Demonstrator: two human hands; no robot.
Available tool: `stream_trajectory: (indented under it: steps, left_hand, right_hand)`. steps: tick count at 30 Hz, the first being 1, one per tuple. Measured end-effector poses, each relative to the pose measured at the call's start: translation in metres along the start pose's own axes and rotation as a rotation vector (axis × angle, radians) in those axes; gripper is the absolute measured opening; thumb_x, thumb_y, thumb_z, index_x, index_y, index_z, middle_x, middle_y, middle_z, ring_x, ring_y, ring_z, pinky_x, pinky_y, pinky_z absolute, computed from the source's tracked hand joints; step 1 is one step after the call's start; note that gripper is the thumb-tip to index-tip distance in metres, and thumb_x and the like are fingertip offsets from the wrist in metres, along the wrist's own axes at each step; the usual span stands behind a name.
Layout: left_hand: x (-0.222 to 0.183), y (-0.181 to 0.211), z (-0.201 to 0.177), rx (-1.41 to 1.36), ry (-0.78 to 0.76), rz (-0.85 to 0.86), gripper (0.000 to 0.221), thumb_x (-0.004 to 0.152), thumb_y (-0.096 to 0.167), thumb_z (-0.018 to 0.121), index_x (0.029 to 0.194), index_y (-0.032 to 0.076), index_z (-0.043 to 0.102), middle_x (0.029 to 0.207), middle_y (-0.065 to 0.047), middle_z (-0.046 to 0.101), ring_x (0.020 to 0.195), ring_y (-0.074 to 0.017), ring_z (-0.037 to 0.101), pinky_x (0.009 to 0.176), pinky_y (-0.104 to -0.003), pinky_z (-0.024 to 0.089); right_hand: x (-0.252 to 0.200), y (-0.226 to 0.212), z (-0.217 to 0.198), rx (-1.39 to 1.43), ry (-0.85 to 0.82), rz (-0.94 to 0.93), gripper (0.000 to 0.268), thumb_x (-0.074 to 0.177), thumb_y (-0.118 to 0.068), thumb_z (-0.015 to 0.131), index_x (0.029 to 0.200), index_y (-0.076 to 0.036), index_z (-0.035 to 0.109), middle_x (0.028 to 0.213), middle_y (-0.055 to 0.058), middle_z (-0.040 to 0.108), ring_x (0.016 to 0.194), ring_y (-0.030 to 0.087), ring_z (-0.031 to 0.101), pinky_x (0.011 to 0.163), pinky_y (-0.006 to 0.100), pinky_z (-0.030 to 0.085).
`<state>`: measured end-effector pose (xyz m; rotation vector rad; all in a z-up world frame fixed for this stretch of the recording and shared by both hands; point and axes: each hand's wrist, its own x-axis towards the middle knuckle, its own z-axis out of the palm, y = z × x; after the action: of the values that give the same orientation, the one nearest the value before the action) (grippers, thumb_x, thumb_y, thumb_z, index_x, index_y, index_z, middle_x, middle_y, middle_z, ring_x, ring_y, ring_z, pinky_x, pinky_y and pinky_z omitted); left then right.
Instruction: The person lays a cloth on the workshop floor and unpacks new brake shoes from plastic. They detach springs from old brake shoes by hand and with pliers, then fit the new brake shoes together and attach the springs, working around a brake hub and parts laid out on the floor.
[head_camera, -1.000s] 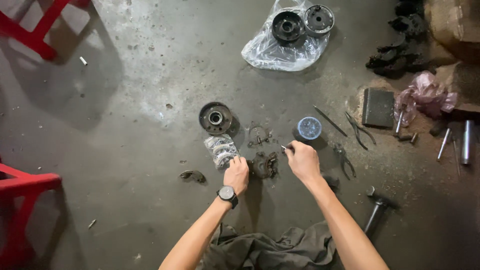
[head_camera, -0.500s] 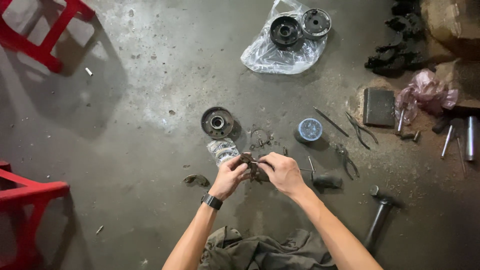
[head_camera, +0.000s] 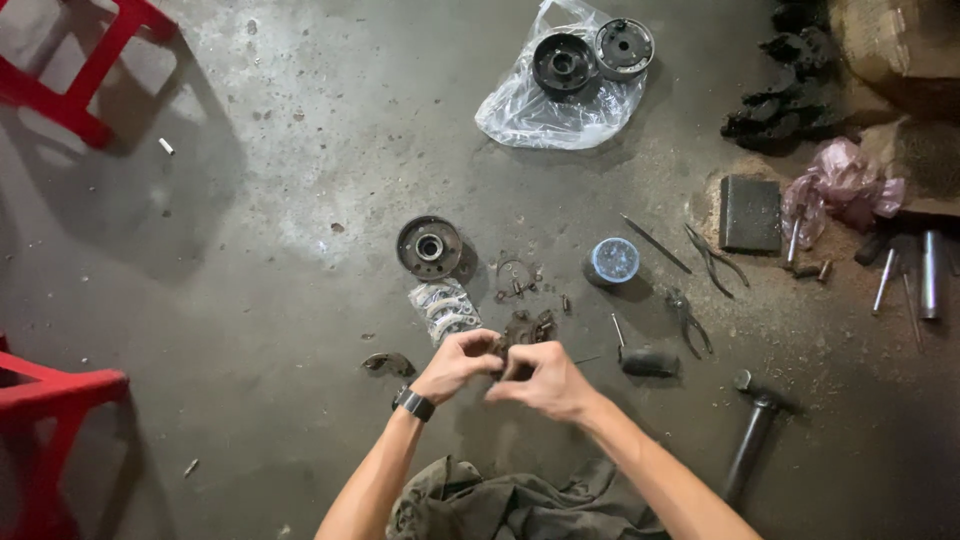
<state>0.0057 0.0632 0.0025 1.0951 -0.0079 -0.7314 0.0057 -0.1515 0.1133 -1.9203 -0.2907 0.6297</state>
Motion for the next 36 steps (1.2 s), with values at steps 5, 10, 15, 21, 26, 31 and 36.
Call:
stream_trajectory:
  steps: [5, 10, 15, 21, 26, 31, 36]
  left_hand:
    - [-0.006, 0.019, -0.028, 0.333, 0.287, 0.103, 0.035, 0.080, 0.005, 0.081, 0.113, 0.003, 0.073, 0.105, -0.007, 0.075, 0.094, -0.0149, 0.070, 0.084, -0.032, 0.059]
    - [-0.033, 0.055, -0.085, 0.996, 0.641, 0.343, 0.032, 0.074, 0.004, 0.077, 0.106, 0.009, 0.074, 0.098, -0.010, 0.071, 0.091, -0.0253, 0.072, 0.084, -0.035, 0.058]
    - [-0.040, 0.055, -0.125, 1.389, 0.843, 0.086, 0.026, 0.080, 0.013, 0.077, 0.105, 0.009, 0.074, 0.105, -0.014, 0.064, 0.105, -0.0361, 0.059, 0.086, -0.047, 0.052]
    - [-0.027, 0.066, -0.046, 1.350, 0.770, 0.500, 0.028, 0.082, 0.006, 0.072, 0.110, 0.004, 0.070, 0.110, -0.015, 0.066, 0.103, -0.0359, 0.063, 0.087, -0.046, 0.052]
    - [0.009, 0.023, 0.014, 0.950, 0.542, 0.396, 0.020, 0.086, 0.008, 0.072, 0.105, 0.003, 0.072, 0.100, -0.014, 0.072, 0.085, -0.0280, 0.071, 0.076, -0.036, 0.057]
    - [0.034, -0.023, 0.050, 0.729, 0.456, 0.265, 0.021, 0.088, 0.013, 0.074, 0.105, 0.001, 0.075, 0.094, -0.014, 0.077, 0.080, -0.0220, 0.074, 0.073, -0.032, 0.058]
    - [0.027, -0.028, 0.063, 0.524, 0.426, 0.034, 0.025, 0.092, 0.017, 0.070, 0.111, 0.000, 0.073, 0.094, -0.013, 0.078, 0.079, -0.0174, 0.073, 0.072, -0.032, 0.058]
  right_hand:
    - [0.020, 0.018, -0.028, -0.104, 0.235, -0.008, 0.025, 0.080, -0.029, 0.083, 0.083, -0.005, 0.075, 0.078, 0.009, 0.076, 0.067, 0.014, 0.068, 0.063, 0.033, 0.055]
    - [0.049, 0.111, -0.061, -0.681, 0.305, 0.281, 0.033, 0.083, -0.034, 0.081, 0.090, -0.003, 0.072, 0.088, 0.018, 0.073, 0.086, 0.039, 0.071, 0.073, 0.050, 0.055]
    - [0.052, 0.124, -0.053, -0.659, 0.332, 0.128, 0.015, 0.088, -0.018, 0.069, 0.098, -0.009, 0.074, 0.095, 0.019, 0.073, 0.091, 0.043, 0.069, 0.079, 0.053, 0.055]
    - [0.034, 0.111, -0.018, -0.653, 0.314, 0.368, 0.041, 0.090, -0.045, 0.071, 0.093, -0.003, 0.071, 0.097, 0.021, 0.072, 0.095, 0.043, 0.070, 0.084, 0.054, 0.055]
    - [0.041, 0.088, 0.001, -0.636, 0.297, 0.472, 0.070, 0.079, -0.056, 0.079, 0.109, 0.005, 0.059, 0.102, 0.026, 0.069, 0.095, 0.046, 0.069, 0.084, 0.055, 0.054]
    - [0.050, 0.095, -0.001, -0.567, 0.292, 0.646, 0.068, 0.077, -0.048, 0.081, 0.114, 0.004, 0.059, 0.105, 0.029, 0.073, 0.104, 0.045, 0.070, 0.091, 0.052, 0.055]
    - [0.044, 0.103, -0.007, -0.409, 0.375, 0.686, 0.051, 0.075, -0.038, 0.078, 0.107, 0.001, 0.071, 0.108, 0.028, 0.072, 0.107, 0.045, 0.068, 0.092, 0.053, 0.054]
